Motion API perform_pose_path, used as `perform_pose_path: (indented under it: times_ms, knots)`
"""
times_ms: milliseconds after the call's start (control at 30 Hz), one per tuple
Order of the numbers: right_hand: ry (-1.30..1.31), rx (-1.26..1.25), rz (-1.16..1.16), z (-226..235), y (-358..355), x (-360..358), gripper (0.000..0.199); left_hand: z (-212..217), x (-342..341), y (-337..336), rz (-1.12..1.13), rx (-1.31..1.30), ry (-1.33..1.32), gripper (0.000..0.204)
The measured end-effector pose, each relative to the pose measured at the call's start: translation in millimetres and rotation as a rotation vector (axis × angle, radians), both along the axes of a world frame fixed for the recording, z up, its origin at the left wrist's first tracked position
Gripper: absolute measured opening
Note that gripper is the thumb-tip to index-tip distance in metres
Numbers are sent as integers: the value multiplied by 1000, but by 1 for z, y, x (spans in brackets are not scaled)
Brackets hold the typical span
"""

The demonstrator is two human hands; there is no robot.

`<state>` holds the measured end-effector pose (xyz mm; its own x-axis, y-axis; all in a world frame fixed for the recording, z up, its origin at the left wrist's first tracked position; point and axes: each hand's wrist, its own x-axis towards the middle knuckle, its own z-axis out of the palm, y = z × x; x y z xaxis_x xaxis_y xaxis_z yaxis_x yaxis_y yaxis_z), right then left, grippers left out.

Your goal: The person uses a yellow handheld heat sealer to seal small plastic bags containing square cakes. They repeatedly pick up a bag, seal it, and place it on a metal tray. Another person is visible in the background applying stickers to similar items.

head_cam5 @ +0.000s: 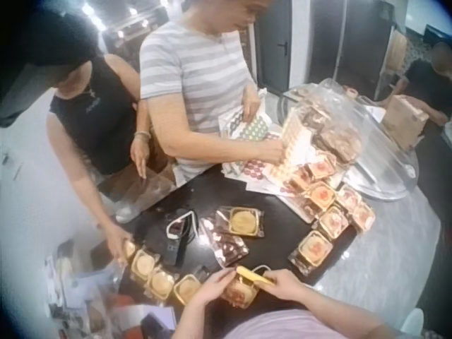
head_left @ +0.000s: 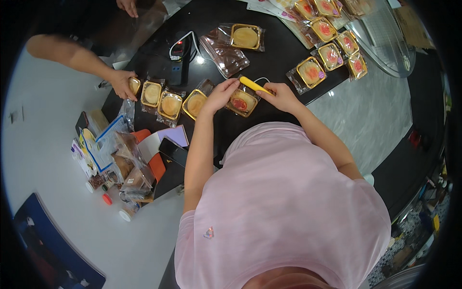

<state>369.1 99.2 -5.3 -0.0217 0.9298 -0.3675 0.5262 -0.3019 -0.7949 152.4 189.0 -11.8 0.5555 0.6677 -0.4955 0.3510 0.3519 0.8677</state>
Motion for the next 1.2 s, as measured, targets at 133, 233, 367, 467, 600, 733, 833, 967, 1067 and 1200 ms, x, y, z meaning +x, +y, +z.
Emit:
perform_pose_path:
  times_ms: [133,233,367,467,600,733,833,967,1067,1200]
  knots:
    - [216,-112,-40,-9,-3,5,42,4,-6,12,-181,31,59,39]
    - [306,-138,-123,-3,-4,9,43,8,-13,9,-177,49,49,39]
    - [20,-44,43,1,-9,26,54,12,-42,-6,411,-256,-126,34]
    - [-189,-37,405,5,-9,18,55,21,-48,-1,580,-299,-256,31]
    - [-325,215,523,-20,-11,-15,49,44,5,9,674,-236,-365,34]
    - [-354,432,579,-27,-12,-24,46,34,42,17,606,-202,-329,33]
    - [-316,524,488,-23,-19,-16,44,14,77,18,577,-315,-395,33]
    - [-260,445,345,6,-30,5,36,-10,136,19,639,-461,-517,33]
    - [-259,419,269,7,-39,19,33,-21,177,19,657,-528,-436,33]
    - [-196,401,-1,21,-52,44,26,-14,180,19,193,-317,-110,61]
